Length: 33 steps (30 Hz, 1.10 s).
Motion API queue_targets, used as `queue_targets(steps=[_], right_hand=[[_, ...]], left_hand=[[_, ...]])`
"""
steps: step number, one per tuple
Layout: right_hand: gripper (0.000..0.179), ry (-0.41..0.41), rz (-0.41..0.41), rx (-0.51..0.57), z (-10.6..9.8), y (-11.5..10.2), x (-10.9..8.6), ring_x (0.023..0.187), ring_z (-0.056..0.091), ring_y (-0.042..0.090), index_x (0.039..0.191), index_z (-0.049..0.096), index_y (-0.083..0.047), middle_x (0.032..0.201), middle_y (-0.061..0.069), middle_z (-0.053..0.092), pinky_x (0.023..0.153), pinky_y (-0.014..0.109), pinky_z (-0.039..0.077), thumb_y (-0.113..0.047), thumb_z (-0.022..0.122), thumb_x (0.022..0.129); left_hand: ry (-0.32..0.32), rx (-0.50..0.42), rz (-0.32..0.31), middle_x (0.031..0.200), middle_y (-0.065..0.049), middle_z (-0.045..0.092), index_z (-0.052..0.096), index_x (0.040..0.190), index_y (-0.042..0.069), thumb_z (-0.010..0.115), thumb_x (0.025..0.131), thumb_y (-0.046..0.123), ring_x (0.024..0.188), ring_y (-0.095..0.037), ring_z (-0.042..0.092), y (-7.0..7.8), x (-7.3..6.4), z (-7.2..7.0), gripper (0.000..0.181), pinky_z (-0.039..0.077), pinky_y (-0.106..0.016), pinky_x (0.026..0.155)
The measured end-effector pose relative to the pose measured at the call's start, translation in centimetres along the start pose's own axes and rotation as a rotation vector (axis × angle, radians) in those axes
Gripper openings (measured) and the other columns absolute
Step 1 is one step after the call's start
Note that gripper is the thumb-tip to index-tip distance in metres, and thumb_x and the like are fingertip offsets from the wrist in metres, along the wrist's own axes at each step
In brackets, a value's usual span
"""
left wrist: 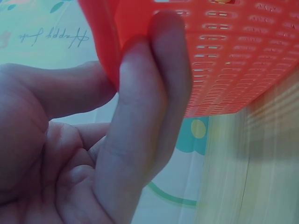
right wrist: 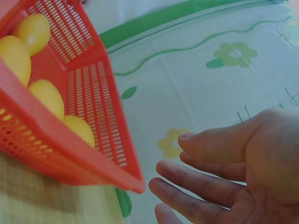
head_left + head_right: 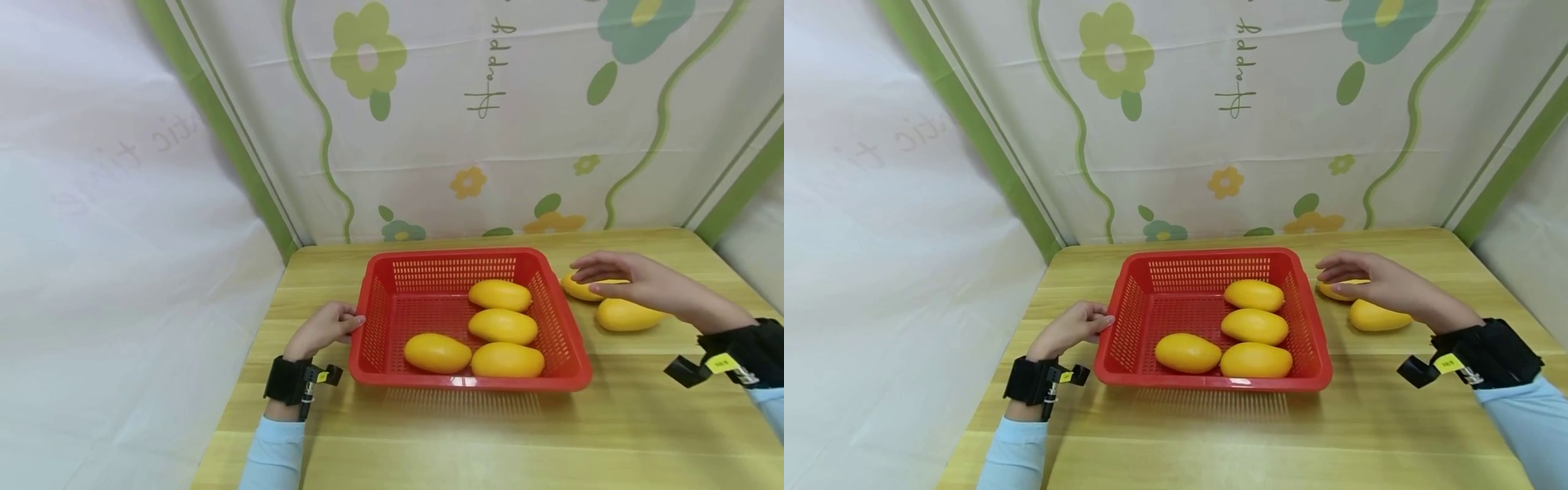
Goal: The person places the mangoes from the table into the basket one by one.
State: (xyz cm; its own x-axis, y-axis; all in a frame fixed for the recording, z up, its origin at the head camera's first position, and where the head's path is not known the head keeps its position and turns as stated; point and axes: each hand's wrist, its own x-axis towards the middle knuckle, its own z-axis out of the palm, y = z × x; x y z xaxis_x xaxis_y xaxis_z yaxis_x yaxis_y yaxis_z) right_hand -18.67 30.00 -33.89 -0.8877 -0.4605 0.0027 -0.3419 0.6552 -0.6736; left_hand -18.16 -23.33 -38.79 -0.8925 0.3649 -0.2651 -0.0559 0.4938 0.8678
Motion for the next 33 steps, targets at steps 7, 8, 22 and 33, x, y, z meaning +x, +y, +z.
queue_targets(steps=[7,8,22,33], right_hand=[[0.039,0.022,0.030,-0.063,-0.2,2.1,-0.6,0.099,0.055,-0.017,0.133,0.056,-0.004,0.111,-0.026,0.061,0.076,0.014,0.053,-0.010,0.066,0.096],[0.040,0.027,0.033,-0.077,-0.3,2.5,-0.7,0.098,0.054,-0.018,0.133,0.056,-0.003,0.111,-0.027,0.060,0.076,0.014,0.053,-0.009,0.066,0.095],[0.040,0.029,0.011,-0.221,-0.7,6.7,-1.1,0.098,0.045,-0.023,0.125,0.061,0.002,0.119,-0.005,0.067,0.078,0.027,0.060,0.005,0.070,0.086],[0.034,-0.039,0.055,-0.402,-0.8,8.8,-1.5,0.104,0.063,0.046,0.114,0.066,0.003,0.112,0.024,0.070,0.084,0.058,0.055,0.002,0.073,0.082]], left_hand=[[-0.003,0.004,0.003,0.100,-0.021,0.072,0.061,0.117,-0.011,0.053,0.103,0.010,0.086,-0.024,0.075,0.0,0.1,-0.1,0.026,0.064,-0.036,0.078],[-0.006,0.005,0.008,0.100,-0.021,0.072,0.061,0.117,-0.011,0.053,0.103,0.010,0.086,-0.024,0.075,0.0,0.1,-0.1,0.026,0.064,-0.036,0.078],[-0.007,-0.012,0.012,0.099,-0.022,0.072,0.060,0.117,-0.012,0.053,0.103,0.009,0.086,-0.025,0.075,0.0,0.0,-0.1,0.026,0.064,-0.037,0.079],[-0.011,0.012,0.019,0.100,-0.022,0.072,0.061,0.115,-0.012,0.053,0.103,0.011,0.085,-0.024,0.075,-0.1,0.0,-0.1,0.026,0.064,-0.037,0.078]])
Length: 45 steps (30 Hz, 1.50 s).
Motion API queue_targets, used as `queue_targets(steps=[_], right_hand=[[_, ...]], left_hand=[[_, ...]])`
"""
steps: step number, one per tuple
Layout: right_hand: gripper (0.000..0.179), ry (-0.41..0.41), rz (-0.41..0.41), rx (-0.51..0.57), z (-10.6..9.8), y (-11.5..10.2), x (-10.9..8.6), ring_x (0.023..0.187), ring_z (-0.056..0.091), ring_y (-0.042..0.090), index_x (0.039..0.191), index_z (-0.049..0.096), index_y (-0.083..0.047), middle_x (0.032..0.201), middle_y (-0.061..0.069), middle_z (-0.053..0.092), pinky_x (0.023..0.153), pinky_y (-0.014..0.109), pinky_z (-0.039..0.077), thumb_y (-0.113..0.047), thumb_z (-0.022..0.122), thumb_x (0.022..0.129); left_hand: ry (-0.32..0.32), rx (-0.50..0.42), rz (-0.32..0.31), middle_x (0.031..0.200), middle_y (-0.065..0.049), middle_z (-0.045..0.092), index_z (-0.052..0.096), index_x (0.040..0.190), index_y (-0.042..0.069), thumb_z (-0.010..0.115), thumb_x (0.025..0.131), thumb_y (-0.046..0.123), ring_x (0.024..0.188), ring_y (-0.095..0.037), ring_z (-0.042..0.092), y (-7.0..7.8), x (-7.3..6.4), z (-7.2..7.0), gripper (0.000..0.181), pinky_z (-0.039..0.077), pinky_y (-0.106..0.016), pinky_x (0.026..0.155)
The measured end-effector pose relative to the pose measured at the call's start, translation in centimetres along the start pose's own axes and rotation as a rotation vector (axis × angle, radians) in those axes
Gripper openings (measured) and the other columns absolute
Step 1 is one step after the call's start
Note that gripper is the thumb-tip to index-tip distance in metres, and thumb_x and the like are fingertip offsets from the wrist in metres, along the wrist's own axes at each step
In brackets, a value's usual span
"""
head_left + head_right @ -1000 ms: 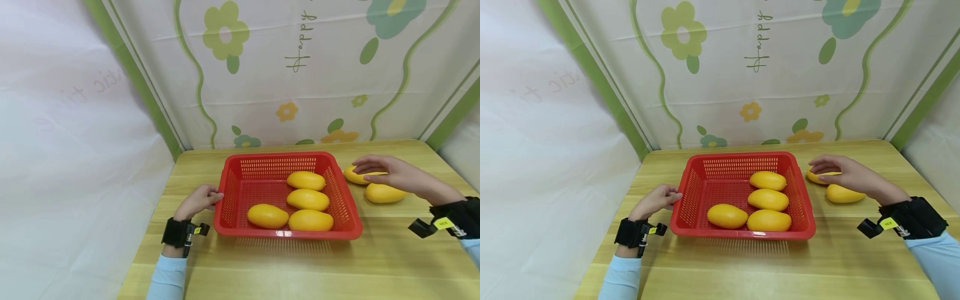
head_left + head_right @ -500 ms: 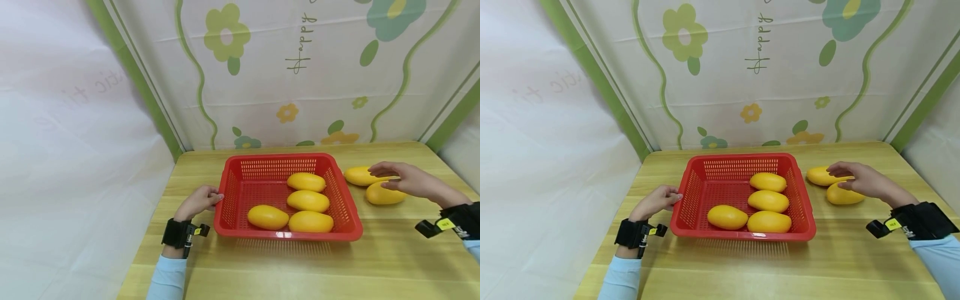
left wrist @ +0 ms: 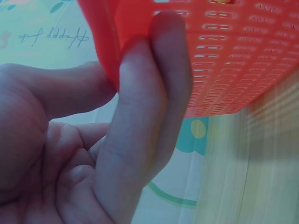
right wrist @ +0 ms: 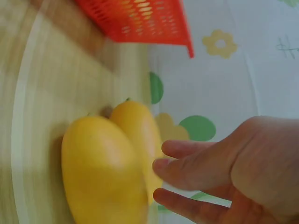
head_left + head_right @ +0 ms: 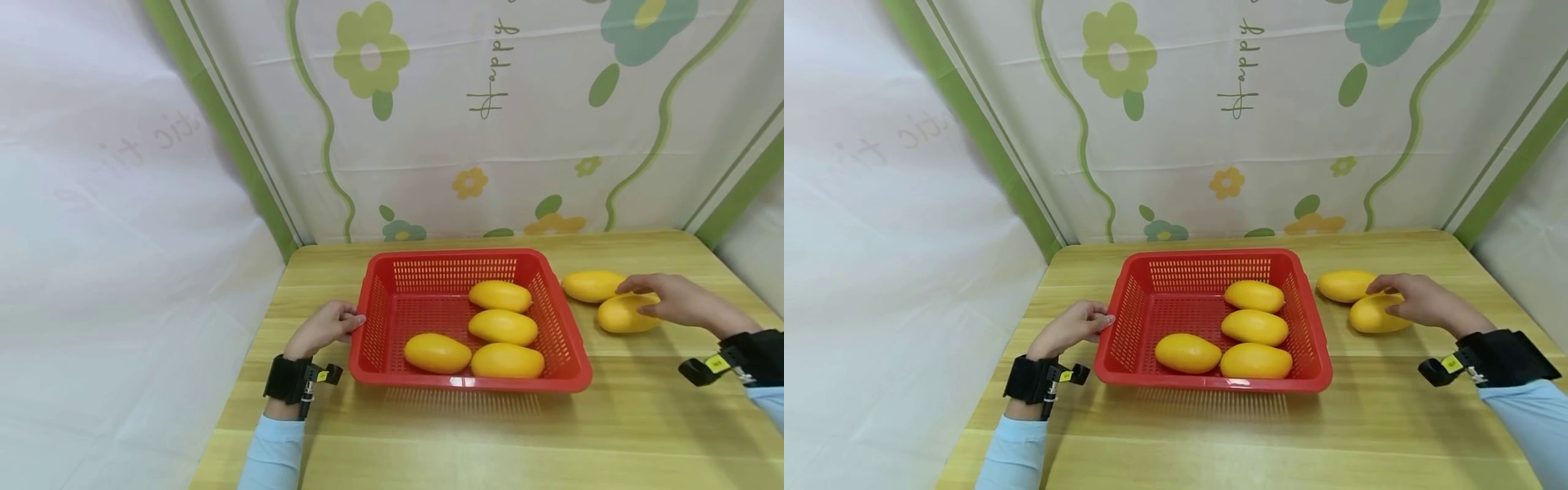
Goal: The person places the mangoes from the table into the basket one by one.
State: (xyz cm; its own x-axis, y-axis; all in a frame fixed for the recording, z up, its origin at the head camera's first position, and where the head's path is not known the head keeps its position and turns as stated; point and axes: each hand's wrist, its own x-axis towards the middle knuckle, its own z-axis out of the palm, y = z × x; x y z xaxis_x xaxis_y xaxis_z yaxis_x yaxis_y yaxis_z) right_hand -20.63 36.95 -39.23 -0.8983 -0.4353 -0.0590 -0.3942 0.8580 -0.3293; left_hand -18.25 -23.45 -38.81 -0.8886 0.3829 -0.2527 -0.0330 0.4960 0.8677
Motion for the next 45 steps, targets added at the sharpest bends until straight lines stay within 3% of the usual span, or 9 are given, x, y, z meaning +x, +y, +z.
queue_targets(steps=[8,12,16,19,23,26,31,37,45], right_hand=[[0.027,-0.014,0.021,-0.005,1.1,1.5,0.5,0.102,0.065,0.045,0.109,0.068,0.002,0.110,0.024,0.070,0.083,0.054,0.056,-0.003,0.074,0.084],[0.027,0.010,-0.035,0.010,1.6,2.4,0.8,0.095,0.068,0.020,0.109,0.070,-0.001,0.107,0.016,0.072,0.077,0.035,0.059,-0.004,0.077,0.083],[0.033,-0.017,-0.068,0.048,1.7,3.0,1.0,0.094,0.056,-0.008,0.113,0.068,-0.001,0.110,0.015,0.071,0.073,0.022,0.054,-0.009,0.079,0.083],[0.042,-0.101,-0.056,0.098,1.6,3.1,1.0,0.102,0.058,0.002,0.120,0.063,0.003,0.118,0.023,0.067,0.078,0.029,0.055,-0.015,0.077,0.085],[0.053,-0.230,-0.013,0.175,1.6,3.0,0.8,0.115,0.056,0.039,0.129,0.054,0.005,0.130,0.035,0.054,0.088,0.055,0.052,-0.020,0.075,0.088],[0.060,-0.306,0.021,0.218,1.7,3.0,0.6,0.118,0.050,0.047,0.135,0.048,0.005,0.136,0.037,0.048,0.090,0.064,0.046,-0.023,0.073,0.089],[0.065,-0.337,0.052,0.221,2.0,3.0,0.3,0.117,0.050,0.037,0.140,0.043,0.004,0.138,0.035,0.048,0.091,0.060,0.046,-0.026,0.072,0.091],[0.070,-0.358,0.106,0.219,2.1,2.7,0.2,0.118,0.051,0.038,0.144,0.042,0.004,0.139,0.034,0.049,0.091,0.059,0.046,-0.034,0.070,0.092],[0.065,-0.311,0.084,0.203,2.2,2.8,-0.4,0.114,0.054,0.029,0.141,0.047,0.004,0.136,0.031,0.053,0.090,0.056,0.049,-0.032,0.071,0.092]], left_hand=[[-0.002,-0.002,-0.010,0.099,-0.020,0.073,0.062,0.115,-0.010,0.053,0.104,0.011,0.086,-0.024,0.075,-0.1,0.1,0.1,0.026,0.064,-0.037,0.079],[-0.002,-0.007,-0.009,0.099,-0.020,0.073,0.062,0.115,-0.010,0.053,0.103,0.010,0.085,-0.024,0.076,-0.2,0.1,0.1,0.025,0.064,-0.036,0.078],[-0.001,-0.011,-0.008,0.099,-0.020,0.073,0.061,0.115,-0.010,0.053,0.103,0.010,0.085,-0.023,0.075,-0.1,0.1,0.0,0.025,0.064,-0.036,0.078],[-0.004,-0.017,-0.012,0.099,-0.021,0.072,0.061,0.116,-0.011,0.053,0.103,0.010,0.086,-0.024,0.075,-0.1,0.1,0.0,0.026,0.064,-0.036,0.079],[-0.006,-0.022,-0.012,0.100,-0.022,0.072,0.060,0.118,-0.011,0.052,0.103,0.010,0.087,-0.024,0.075,0.0,0.1,0.0,0.026,0.064,-0.036,0.079],[-0.003,-0.023,-0.016,0.100,-0.021,0.072,0.060,0.118,-0.011,0.052,0.103,0.009,0.087,-0.024,0.075,0.0,0.2,0.0,0.026,0.064,-0.036,0.078],[-0.005,-0.025,-0.020,0.101,-0.021,0.072,0.060,0.119,-0.011,0.052,0.103,0.009,0.087,-0.023,0.075,-0.1,0.2,0.0,0.026,0.064,-0.036,0.079],[-0.004,-0.017,-0.015,0.101,-0.021,0.072,0.060,0.118,-0.011,0.052,0.103,0.009,0.087,-0.023,0.075,0.0,0.1,-0.1,0.026,0.064,-0.036,0.078],[0.007,-0.017,-0.027,0.098,-0.018,0.073,0.062,0.116,-0.009,0.053,0.103,0.010,0.086,-0.025,0.075,-0.1,0.1,0.0,0.024,0.064,-0.037,0.078]])
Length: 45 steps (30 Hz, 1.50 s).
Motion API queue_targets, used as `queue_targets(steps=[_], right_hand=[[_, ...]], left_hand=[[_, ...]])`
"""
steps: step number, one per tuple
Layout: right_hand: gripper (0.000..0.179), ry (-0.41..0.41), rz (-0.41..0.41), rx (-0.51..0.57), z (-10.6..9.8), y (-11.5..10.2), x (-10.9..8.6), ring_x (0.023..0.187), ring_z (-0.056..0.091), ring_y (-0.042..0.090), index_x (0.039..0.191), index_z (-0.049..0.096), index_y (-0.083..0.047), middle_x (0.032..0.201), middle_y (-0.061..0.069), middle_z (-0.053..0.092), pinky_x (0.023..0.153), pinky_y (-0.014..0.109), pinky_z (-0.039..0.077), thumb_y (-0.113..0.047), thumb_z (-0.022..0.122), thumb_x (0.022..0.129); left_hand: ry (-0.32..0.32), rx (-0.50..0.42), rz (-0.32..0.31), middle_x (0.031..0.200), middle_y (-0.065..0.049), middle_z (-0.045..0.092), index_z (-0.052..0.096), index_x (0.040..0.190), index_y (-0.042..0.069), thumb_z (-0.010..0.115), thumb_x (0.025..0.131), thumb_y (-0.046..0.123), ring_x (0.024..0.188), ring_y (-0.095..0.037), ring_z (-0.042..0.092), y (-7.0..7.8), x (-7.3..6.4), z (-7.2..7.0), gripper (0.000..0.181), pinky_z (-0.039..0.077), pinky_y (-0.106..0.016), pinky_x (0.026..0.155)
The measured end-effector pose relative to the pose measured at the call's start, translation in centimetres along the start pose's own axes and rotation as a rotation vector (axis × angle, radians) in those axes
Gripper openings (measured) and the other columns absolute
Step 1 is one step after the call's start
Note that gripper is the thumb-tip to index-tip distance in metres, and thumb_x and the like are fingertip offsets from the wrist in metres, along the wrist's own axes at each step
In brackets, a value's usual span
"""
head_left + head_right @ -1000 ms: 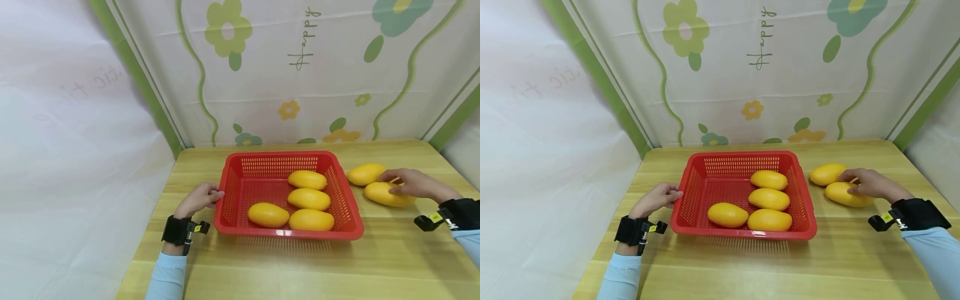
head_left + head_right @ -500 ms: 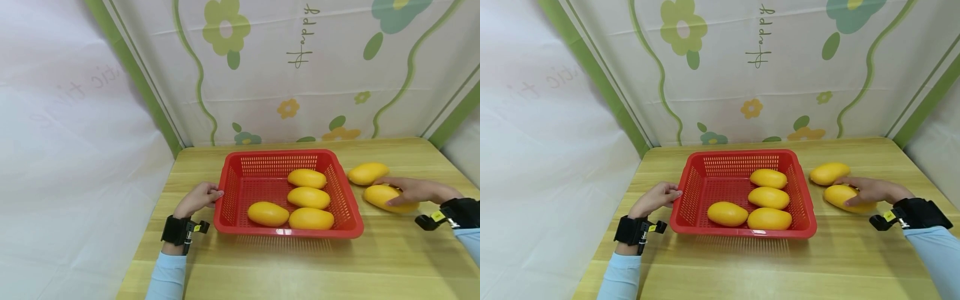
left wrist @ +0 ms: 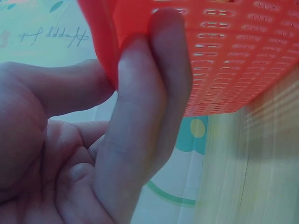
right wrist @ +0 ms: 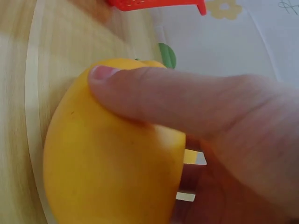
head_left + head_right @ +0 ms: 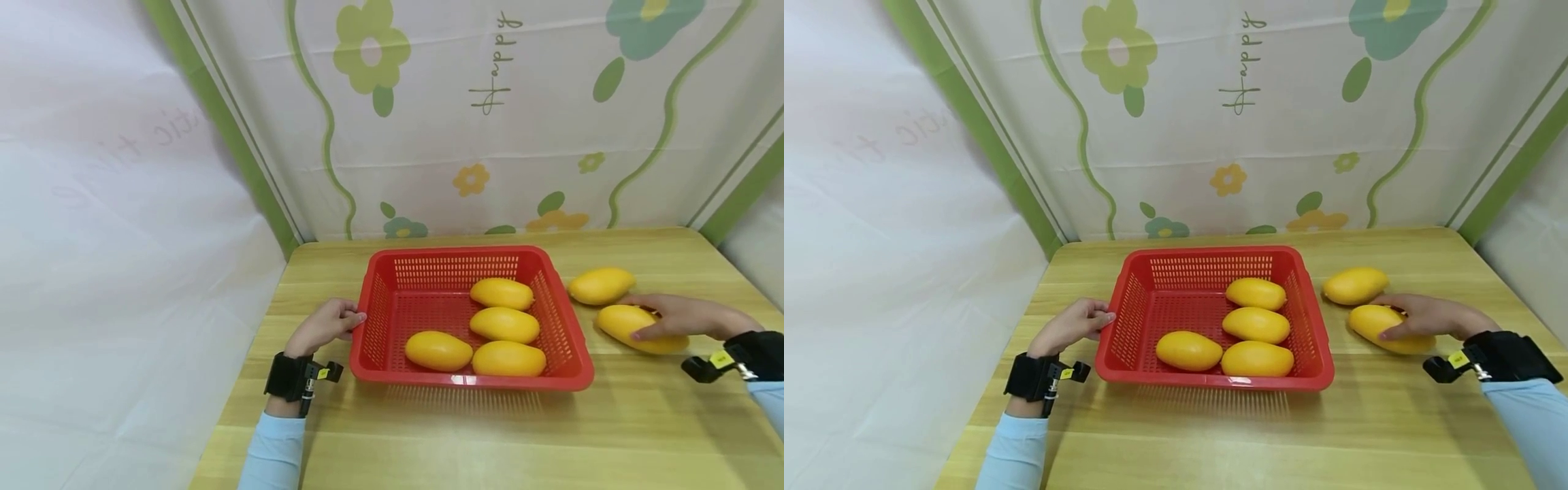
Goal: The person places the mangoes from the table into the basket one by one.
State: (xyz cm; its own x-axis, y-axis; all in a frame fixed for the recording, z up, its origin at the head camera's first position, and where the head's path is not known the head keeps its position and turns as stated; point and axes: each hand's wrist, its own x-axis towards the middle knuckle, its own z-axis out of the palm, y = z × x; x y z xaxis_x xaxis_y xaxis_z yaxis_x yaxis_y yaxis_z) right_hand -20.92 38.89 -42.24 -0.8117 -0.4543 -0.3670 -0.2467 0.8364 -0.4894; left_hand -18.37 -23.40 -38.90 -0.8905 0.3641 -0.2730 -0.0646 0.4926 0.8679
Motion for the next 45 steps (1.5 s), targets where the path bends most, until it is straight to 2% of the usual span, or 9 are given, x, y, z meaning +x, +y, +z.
queue_targets(steps=[4,7,10,17,31,38,45], right_hand=[[0.068,0.010,0.023,0.015,0.3,0.0,-0.3,0.116,0.054,0.036,0.141,0.046,0.004,0.136,0.033,0.052,0.089,0.057,0.049,-0.036,0.070,0.092],[0.072,0.024,0.030,0.032,0.4,-0.1,-0.4,0.120,0.051,0.047,0.142,0.042,0.008,0.138,0.039,0.047,0.089,0.061,0.049,-0.037,0.069,0.093],[0.073,0.040,0.030,0.042,0.4,-0.2,-0.5,0.123,0.048,0.053,0.143,0.040,0.012,0.139,0.042,0.044,0.089,0.062,0.049,-0.036,0.067,0.095],[0.071,0.027,0.032,0.064,0.1,-0.6,-0.8,0.121,0.051,0.047,0.144,0.034,0.017,0.139,0.042,0.044,0.088,0.055,0.052,-0.034,0.059,0.100],[0.082,0.043,0.082,0.111,-0.3,-2.4,-1.0,0.127,0.036,0.067,0.146,0.017,0.024,0.143,0.052,0.026,0.085,0.062,0.053,-0.041,0.046,0.105],[0.082,0.087,0.078,0.103,-0.4,-3.7,-1.0,0.126,0.037,0.066,0.145,0.019,0.024,0.141,0.052,0.029,0.085,0.064,0.051,-0.042,0.045,0.105],[0.084,0.089,0.085,0.109,-0.9,-5.5,-0.9,0.128,0.032,0.067,0.147,0.016,0.023,0.144,0.051,0.025,0.087,0.066,0.049,-0.044,0.045,0.105]], left_hand=[[-0.004,0.005,0.000,0.098,-0.018,0.073,0.062,0.116,-0.009,0.053,0.103,0.010,0.086,-0.025,0.075,-0.1,0.0,0.1,0.025,0.064,-0.037,0.078],[-0.006,0.007,0.003,0.098,-0.018,0.073,0.062,0.115,-0.009,0.053,0.103,0.011,0.087,-0.025,0.075,-0.2,-0.1,0.1,0.025,0.064,-0.037,0.078],[-0.006,0.007,0.003,0.098,-0.018,0.073,0.062,0.115,-0.009,0.053,0.104,0.011,0.087,-0.025,0.075,-0.3,0.0,0.0,0.025,0.064,-0.037,0.079],[-0.009,0.010,0.005,0.098,-0.019,0.073,0.061,0.115,-0.010,0.052,0.104,0.011,0.086,-0.025,0.075,-0.2,0.0,-0.1,0.026,0.064,-0.037,0.078],[-0.004,0.010,0.013,0.098,-0.019,0.073,0.061,0.116,-0.010,0.052,0.103,0.010,0.086,-0.025,0.075,-0.3,0.1,-0.2,0.025,0.064,-0.037,0.078],[-0.008,0.005,0.007,0.098,-0.018,0.073,0.062,0.115,-0.009,0.053,0.103,0.010,0.086,-0.025,0.075,-0.1,0.0,0.0,0.024,0.064,-0.037,0.078],[-0.001,0.028,0.017,0.099,-0.019,0.073,0.061,0.115,-0.010,0.052,0.104,0.011,0.087,-0.025,0.075,0.0,0.1,0.0,0.026,0.064,-0.037,0.078]])
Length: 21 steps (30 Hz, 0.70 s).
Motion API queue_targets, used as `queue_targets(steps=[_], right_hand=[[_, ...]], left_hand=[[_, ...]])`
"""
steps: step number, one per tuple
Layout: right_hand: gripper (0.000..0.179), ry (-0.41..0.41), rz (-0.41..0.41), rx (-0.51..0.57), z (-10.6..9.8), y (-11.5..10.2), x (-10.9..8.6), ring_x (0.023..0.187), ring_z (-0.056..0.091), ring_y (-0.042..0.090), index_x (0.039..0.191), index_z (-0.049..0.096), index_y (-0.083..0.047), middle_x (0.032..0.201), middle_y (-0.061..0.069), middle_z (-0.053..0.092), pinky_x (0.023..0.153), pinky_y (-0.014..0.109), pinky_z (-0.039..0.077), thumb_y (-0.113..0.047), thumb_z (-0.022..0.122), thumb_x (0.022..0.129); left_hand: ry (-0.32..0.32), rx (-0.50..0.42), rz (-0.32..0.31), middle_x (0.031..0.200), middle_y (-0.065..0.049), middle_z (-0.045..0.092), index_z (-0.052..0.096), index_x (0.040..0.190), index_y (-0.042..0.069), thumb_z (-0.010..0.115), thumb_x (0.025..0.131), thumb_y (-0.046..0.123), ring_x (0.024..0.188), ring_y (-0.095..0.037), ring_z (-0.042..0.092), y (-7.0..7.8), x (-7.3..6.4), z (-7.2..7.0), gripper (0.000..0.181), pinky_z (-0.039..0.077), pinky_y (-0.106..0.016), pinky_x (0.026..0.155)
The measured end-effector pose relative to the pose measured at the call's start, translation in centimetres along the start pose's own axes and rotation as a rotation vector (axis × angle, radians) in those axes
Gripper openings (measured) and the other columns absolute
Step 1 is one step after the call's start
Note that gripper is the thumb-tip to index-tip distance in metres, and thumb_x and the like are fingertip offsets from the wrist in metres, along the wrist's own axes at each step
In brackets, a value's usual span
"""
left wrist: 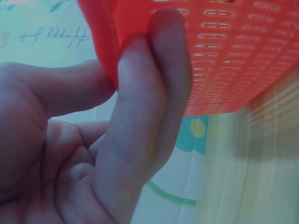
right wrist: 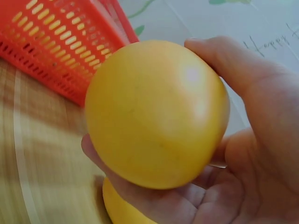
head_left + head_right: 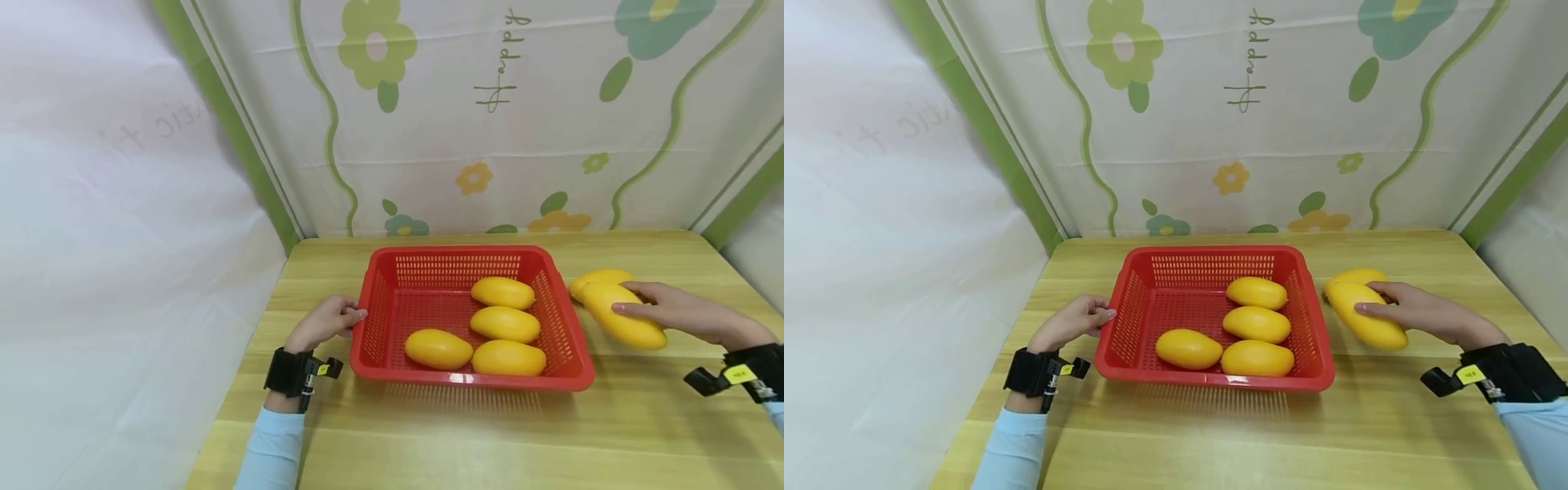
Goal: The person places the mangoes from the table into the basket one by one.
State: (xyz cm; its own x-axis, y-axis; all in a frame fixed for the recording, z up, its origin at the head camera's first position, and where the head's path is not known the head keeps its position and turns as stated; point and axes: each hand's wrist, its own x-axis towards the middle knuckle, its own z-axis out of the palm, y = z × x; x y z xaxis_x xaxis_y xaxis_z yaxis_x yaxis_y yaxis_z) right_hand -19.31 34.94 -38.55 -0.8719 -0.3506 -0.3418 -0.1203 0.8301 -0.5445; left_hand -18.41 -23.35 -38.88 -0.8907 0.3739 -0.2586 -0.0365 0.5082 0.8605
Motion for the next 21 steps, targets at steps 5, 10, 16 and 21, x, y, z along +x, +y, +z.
queue_targets(steps=[5,10,16,21], right_hand=[[0.080,0.015,-0.038,0.001,-0.2,-1.1,-0.1,0.129,0.033,0.065,0.148,0.018,0.021,0.146,0.049,0.027,0.089,0.070,0.046,-0.041,0.045,0.106],[0.077,0.016,-0.066,0.027,-0.7,-2.1,-0.1,0.131,0.037,0.059,0.149,0.018,0.019,0.148,0.046,0.029,0.093,0.068,0.047,-0.040,0.044,0.106],[0.062,0.038,-0.101,0.039,-1.2,-3.4,-0.2,0.106,0.057,0.014,0.148,0.033,0.008,0.131,0.023,0.057,0.080,0.031,0.053,-0.036,0.045,0.107],[0.056,0.027,-0.106,0.063,-1.0,-4.7,-0.4,0.094,0.056,0.007,0.145,0.039,0.003,0.116,0.010,0.062,0.079,0.031,0.050,-0.037,0.046,0.106]], left_hand=[[0.001,0.000,0.000,0.100,-0.020,0.072,0.061,0.116,-0.011,0.053,0.104,0.011,0.087,-0.026,0.075,0.0,0.0,0.0,0.026,0.064,-0.037,0.078],[-0.001,0.008,-0.003,0.100,-0.020,0.073,0.061,0.116,-0.010,0.052,0.104,0.010,0.086,-0.026,0.075,0.5,-0.1,-0.2,0.026,0.064,-0.037,0.078],[-0.001,-0.002,0.015,0.098,-0.019,0.074,0.063,0.113,-0.009,0.054,0.103,0.011,0.084,-0.024,0.075,0.6,-0.1,-0.2,0.024,0.064,-0.037,0.077],[-0.016,-0.012,0.019,0.097,-0.018,0.074,0.064,0.113,-0.009,0.054,0.103,0.010,0.083,-0.024,0.075,0.3,-0.4,0.0,0.024,0.064,-0.037,0.077]])
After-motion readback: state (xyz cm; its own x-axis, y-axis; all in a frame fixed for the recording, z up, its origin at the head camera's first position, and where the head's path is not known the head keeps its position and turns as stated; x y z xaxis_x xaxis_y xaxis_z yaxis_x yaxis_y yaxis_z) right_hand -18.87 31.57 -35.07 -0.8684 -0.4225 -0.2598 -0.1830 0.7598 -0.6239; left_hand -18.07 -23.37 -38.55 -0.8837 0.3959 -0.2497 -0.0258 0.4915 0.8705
